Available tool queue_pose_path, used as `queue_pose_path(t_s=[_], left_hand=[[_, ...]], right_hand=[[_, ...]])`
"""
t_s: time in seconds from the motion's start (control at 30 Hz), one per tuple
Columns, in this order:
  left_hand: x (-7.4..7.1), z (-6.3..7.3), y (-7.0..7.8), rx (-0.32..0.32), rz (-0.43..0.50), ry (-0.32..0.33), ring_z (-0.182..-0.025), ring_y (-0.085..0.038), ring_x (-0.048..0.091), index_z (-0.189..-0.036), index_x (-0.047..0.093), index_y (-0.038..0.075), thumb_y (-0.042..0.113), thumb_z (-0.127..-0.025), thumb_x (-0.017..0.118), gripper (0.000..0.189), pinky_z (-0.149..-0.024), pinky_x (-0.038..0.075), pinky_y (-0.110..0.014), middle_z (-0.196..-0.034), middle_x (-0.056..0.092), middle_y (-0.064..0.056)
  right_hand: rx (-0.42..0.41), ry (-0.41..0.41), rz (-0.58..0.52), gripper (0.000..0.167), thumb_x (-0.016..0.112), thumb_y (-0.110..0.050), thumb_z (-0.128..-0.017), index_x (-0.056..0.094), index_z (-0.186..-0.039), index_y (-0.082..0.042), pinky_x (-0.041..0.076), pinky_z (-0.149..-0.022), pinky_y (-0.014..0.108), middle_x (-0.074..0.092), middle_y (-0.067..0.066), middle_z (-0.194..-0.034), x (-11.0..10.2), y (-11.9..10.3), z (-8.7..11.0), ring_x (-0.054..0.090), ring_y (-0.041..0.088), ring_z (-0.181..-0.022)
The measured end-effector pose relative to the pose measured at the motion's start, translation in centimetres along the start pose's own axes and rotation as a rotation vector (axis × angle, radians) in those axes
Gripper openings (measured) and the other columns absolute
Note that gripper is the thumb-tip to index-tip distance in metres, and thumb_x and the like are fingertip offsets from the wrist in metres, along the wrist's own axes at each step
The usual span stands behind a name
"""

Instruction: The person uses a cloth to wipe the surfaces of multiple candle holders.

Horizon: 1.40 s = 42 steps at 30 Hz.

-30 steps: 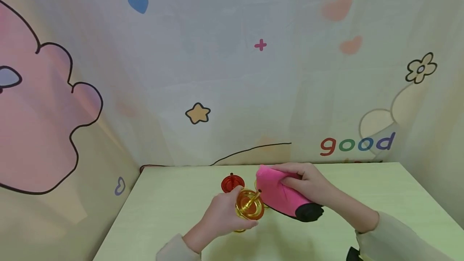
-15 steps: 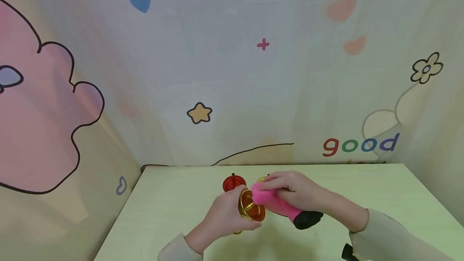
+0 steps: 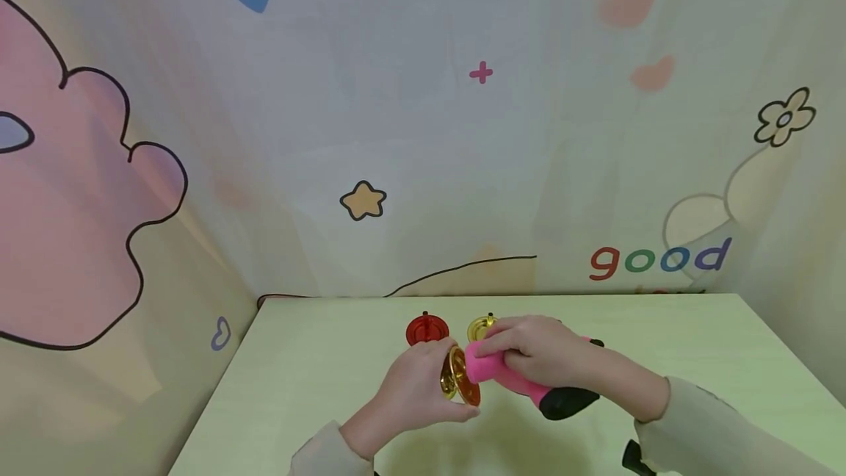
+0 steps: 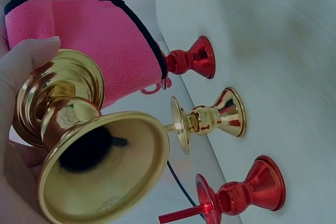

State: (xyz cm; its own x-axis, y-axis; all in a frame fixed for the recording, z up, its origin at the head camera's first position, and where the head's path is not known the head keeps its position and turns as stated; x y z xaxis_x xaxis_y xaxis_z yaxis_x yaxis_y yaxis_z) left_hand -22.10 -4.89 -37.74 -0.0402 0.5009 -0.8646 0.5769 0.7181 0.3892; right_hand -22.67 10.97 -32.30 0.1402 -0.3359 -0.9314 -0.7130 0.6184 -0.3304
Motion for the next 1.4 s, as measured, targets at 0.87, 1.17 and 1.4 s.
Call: queue_pose_path(t_s=[0.87, 1.17, 1.4], left_hand=[[-0.9, 0.8, 2.5, 0.324, -0.503, 0.438, -0.073, -0.007, 0.052, -0.105, 0.054, 0.008, 0.059, -0.056, 0.069, 0.072, -0.065, 0.046, -0.016, -0.079, 0.058, 0.005], [-1.2, 0.3, 1.7, 0.269, -0.216, 0.047, -0.11, -0.012, 0.05, -0.127, 0.042, 0.01, 0.064, -0.06, 0.065, 0.09, -0.094, 0.041, -0.029, -0.12, 0.054, 0.002], [-1.5, -0.2, 1.9, 0.228, -0.127, -0.08, -0.107, -0.014, 0.055, -0.129, 0.043, 0.009, 0.058, -0.061, 0.069, 0.088, -0.086, 0.047, -0.027, -0.122, 0.056, -0.001]], right_hand=[[0.183, 0.08, -0.317, 0.019, 0.066, -0.021, -0.078, 0.067, -0.096, -0.017, 0.046, -0.049, 0.019, 0.065, -0.002, -0.084, 1.4, 0.0, 0.5, 0.051, 0.005, -0.066], [0.134, 0.124, -0.291, 0.017, 0.067, -0.02, -0.077, 0.067, -0.093, -0.018, 0.046, -0.052, 0.017, 0.062, -0.01, -0.075, 1.7, -0.1, 1.3, 0.049, 0.001, -0.065], [0.106, 0.142, -0.359, 0.018, 0.066, -0.018, -0.078, 0.067, -0.096, -0.016, 0.047, -0.052, 0.018, 0.064, -0.007, -0.078, 2.0, 0.3, 1.5, 0.05, 0.001, -0.066]])
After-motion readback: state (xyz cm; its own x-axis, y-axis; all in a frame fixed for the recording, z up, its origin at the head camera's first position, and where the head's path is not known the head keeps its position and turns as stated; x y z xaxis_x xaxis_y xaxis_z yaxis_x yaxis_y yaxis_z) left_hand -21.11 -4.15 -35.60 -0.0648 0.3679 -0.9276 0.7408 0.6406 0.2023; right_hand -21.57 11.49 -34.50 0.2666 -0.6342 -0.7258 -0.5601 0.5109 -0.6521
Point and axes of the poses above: each hand's wrist, its own z-axis away from the middle knuckle, its own x-axis out of the palm, y = z × x, the point moved 4 cm from there along -z, towards the middle knuckle
